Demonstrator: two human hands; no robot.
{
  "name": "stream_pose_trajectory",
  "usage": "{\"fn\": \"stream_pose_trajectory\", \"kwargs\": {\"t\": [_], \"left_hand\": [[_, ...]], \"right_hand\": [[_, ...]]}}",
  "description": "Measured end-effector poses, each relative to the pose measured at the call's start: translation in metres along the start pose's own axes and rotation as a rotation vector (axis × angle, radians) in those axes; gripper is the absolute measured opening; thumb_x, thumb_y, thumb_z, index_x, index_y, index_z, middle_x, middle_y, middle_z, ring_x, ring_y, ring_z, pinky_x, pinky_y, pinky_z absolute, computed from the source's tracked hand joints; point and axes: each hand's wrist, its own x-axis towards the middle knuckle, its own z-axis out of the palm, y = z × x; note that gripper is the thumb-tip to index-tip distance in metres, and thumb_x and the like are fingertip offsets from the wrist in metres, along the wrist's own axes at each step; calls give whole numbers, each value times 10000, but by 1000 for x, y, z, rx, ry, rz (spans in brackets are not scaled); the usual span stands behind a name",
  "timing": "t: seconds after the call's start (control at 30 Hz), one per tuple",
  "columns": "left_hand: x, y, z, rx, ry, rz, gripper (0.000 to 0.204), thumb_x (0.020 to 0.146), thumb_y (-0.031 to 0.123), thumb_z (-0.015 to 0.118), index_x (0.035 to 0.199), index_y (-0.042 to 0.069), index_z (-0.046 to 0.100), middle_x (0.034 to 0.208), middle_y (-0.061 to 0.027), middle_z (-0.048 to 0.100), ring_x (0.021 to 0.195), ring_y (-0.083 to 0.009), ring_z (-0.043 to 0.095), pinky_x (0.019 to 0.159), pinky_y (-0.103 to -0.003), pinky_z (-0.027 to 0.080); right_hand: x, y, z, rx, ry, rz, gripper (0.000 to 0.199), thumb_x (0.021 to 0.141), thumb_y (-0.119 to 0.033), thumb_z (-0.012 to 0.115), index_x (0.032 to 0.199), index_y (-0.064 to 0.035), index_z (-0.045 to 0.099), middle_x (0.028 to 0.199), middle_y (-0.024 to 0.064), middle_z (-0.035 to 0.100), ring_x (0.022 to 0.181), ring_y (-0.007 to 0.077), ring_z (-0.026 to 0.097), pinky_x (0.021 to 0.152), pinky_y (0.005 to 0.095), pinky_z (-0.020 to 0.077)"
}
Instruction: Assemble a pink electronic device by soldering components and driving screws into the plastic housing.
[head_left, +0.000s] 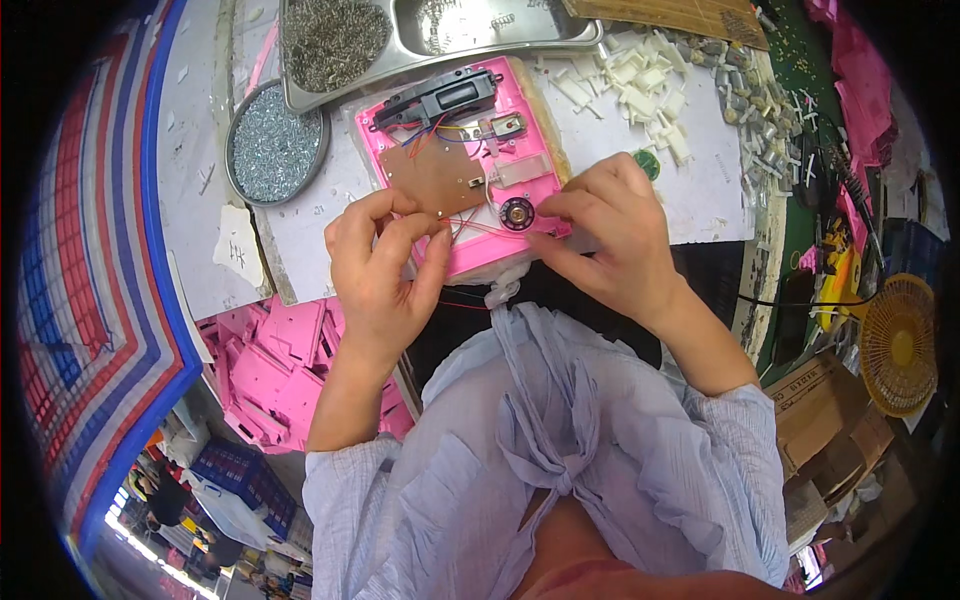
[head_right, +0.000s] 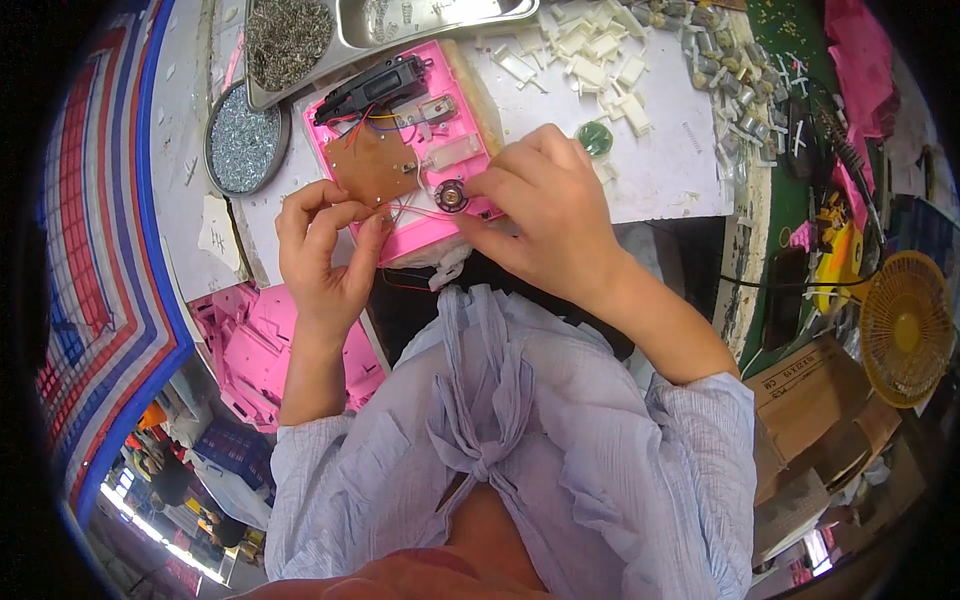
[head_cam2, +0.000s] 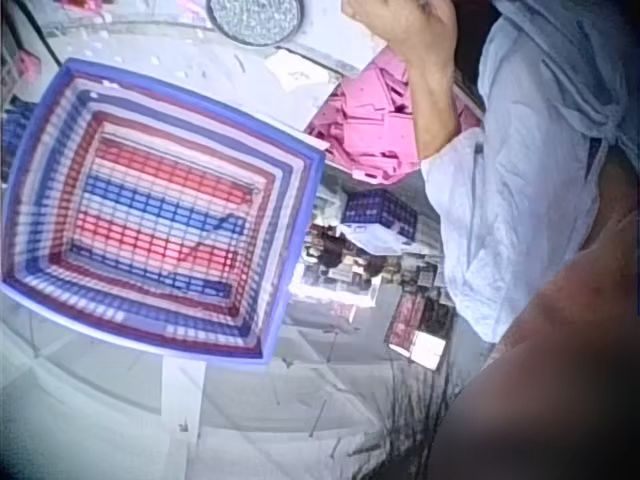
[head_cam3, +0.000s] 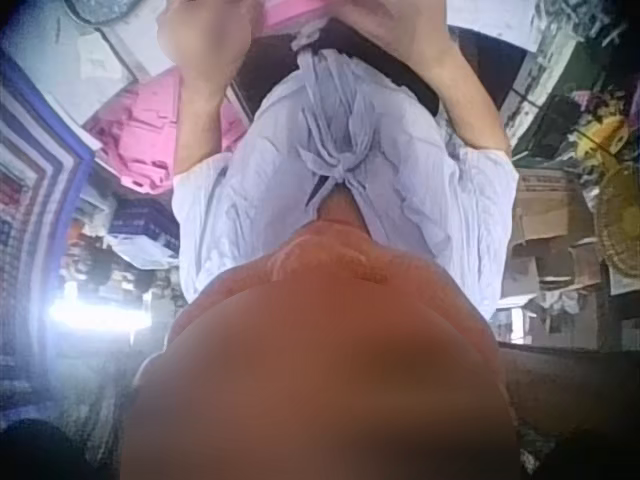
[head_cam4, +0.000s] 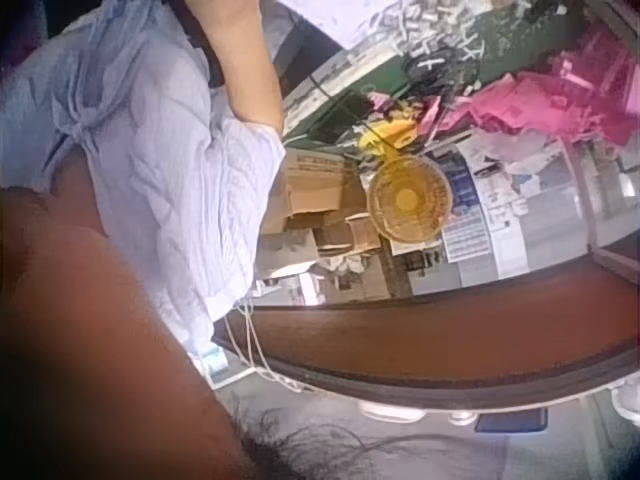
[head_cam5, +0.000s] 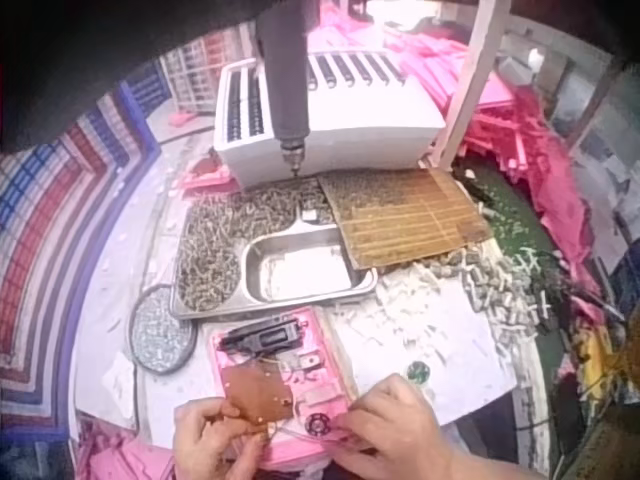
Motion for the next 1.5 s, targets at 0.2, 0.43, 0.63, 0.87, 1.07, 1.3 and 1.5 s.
{"fn": "stream_pose_trajectory", "kwargs": {"t": [0.2, 0.43, 0.63, 0.87, 1.07, 1.3, 1.5], "left_hand": [[-10, -6, 4, -28, 13, -31, 210, 734, 81, 816, 911, 103, 704, 1029, -52, 625, 823, -197, 572, 814, -341, 377], [4, 3, 9, -9, -88, 84, 215, 736, 111, 808, 941, 113, 741, 1045, -37, 634, 858, -205, 582, 826, -371, 378], [16, 2, 19, -11, -129, 174, 233, 732, 127, 795, 962, 131, 757, 1051, -22, 632, 889, -211, 582, 838, -385, 373], [16, -1, 16, -6, -118, 164, 282, 714, 133, 799, 993, 144, 758, 1100, -34, 624, 918, -206, 579, 857, -394, 363], [27, -6, 13, 63, -165, 261, 368, 694, 134, 800, 1060, 155, 760, 1132, -60, 602, 899, -208, 573, 865, -403, 358], [23, -14, 10, 54, -42, 186, 301, 718, 147, 787, 1017, 163, 756, 1131, -47, 624, 928, -213, 572, 834, -385, 369], [44, -21, 21, 121, 48, 258, 320, 703, 156, 786, 1021, 160, 758, 1135, -27, 620, 965, -222, 566, 855, -392, 365]], "right_hand": [[8, -2, 18, -122, -55, 9, 193, 713, -189, 798, 817, -87, 670, 836, 33, 591, 839, 259, 532, 752, 406, 400], [10, -3, 15, -100, -103, 25, 180, 730, -178, 781, 810, -80, 653, 840, 46, 591, 833, 267, 535, 743, 410, 398], [6, -3, 24, -115, -56, 8, 178, 736, -181, 780, 809, -90, 646, 822, 38, 590, 828, 263, 537, 754, 413, 388], [2, 0, 27, -105, -41, -20, 161, 744, -172, 778, 818, -98, 656, 827, 31, 596, 840, 255, 548, 784, 412, 386], [4, 3, 25, -103, -85, -40, 163, 739, -171, 782, 830, -97, 669, 833, 29, 602, 847, 257, 546, 792, 413, 388], [40, 19, 5, -50, 90, 53, 215, 738, -218, 804, 820, -74, 668, 743, 52, 620, 745, 279, 584, 695, 403, 441], [81, 24, 6, -349, -146, 76, 250, 763, -290, 755, 746, -53, 676, 714, 123, 675, 724, 343, 667, 665, 448, 541]]}}
